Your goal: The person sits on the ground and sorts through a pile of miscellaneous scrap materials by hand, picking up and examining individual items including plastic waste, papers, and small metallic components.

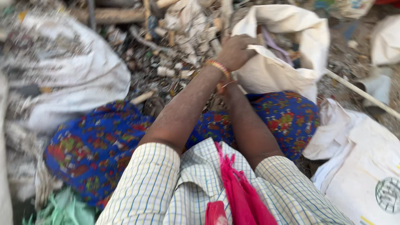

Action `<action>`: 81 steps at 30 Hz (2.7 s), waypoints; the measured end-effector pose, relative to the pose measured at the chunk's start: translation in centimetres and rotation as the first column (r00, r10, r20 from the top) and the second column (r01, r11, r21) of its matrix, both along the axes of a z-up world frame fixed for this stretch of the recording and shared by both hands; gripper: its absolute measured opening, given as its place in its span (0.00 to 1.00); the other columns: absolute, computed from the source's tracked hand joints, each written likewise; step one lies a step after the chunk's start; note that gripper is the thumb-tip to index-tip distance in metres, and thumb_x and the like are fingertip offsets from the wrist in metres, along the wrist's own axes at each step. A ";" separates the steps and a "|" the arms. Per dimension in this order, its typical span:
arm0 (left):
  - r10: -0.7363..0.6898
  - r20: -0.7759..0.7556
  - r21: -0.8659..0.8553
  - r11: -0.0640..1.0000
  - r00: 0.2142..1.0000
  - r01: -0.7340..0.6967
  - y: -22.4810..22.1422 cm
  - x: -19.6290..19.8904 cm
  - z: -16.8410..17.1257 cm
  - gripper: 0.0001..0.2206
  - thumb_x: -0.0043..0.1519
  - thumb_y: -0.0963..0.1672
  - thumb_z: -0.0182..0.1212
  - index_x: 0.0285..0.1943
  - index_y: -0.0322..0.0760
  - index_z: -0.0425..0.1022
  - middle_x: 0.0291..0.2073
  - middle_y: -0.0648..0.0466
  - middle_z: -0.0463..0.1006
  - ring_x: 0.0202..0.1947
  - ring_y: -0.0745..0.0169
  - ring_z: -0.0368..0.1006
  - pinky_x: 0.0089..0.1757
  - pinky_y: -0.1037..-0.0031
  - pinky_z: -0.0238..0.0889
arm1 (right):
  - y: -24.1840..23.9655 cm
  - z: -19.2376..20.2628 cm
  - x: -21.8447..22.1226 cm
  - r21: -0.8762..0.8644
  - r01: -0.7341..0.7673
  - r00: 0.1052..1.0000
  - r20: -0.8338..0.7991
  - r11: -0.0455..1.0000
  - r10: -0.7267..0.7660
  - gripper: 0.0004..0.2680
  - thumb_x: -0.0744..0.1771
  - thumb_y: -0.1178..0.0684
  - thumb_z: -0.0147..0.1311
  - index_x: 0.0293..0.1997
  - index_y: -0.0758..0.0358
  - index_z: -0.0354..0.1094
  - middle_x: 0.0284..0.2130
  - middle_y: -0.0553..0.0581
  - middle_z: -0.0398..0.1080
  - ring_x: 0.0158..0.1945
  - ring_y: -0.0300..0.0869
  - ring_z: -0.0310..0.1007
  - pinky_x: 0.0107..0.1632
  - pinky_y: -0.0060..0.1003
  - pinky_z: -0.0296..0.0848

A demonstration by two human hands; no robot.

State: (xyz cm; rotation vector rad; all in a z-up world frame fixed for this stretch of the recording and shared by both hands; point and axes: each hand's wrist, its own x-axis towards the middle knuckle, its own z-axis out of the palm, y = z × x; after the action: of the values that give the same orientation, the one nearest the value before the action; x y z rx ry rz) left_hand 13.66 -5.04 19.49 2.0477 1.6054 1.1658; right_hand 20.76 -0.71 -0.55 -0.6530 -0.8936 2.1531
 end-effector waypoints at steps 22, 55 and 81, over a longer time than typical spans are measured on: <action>0.653 -0.356 -0.733 0.248 0.668 -0.633 -8.0 -16.5 -28.3 0.21 0.61 0.48 0.61 0.63 0.39 0.70 0.60 0.42 0.71 0.61 0.43 0.69 0.58 0.54 0.64 | -4.3 0.2 -4.3 0.254 -0.876 0.227 0.967 0.409 -0.114 0.16 0.68 0.45 0.56 0.58 0.63 0.68 0.46 0.66 0.76 0.51 0.55 0.77 0.56 0.49 0.73; 0.487 -0.226 -0.867 0.294 0.844 -0.402 -6.1 -23.4 -27.6 0.46 0.58 0.52 0.70 0.81 0.62 0.38 0.79 0.58 0.46 0.79 0.59 0.40 0.71 0.47 0.25 | -8.4 3.8 -6.1 0.027 -0.969 0.016 0.999 0.247 -0.046 0.18 0.68 0.42 0.52 0.60 0.63 0.65 0.53 0.66 0.71 0.57 0.55 0.72 0.61 0.48 0.69; 0.383 -0.317 -0.861 0.268 0.868 -0.433 -3.6 -21.8 -26.7 0.40 0.63 0.46 0.58 0.82 0.49 0.36 0.80 0.46 0.43 0.79 0.48 0.36 0.70 0.48 0.27 | -9.6 4.3 -7.7 -0.132 -0.963 -0.147 0.988 0.234 -0.048 0.18 0.69 0.41 0.51 0.61 0.61 0.64 0.56 0.66 0.69 0.58 0.55 0.72 0.63 0.50 0.67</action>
State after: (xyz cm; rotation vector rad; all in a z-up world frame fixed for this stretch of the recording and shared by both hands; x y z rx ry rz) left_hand -8.16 -8.66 -7.21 0.8968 2.1632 0.0953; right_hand 13.05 -10.29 3.75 -1.2835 -3.3584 1.1115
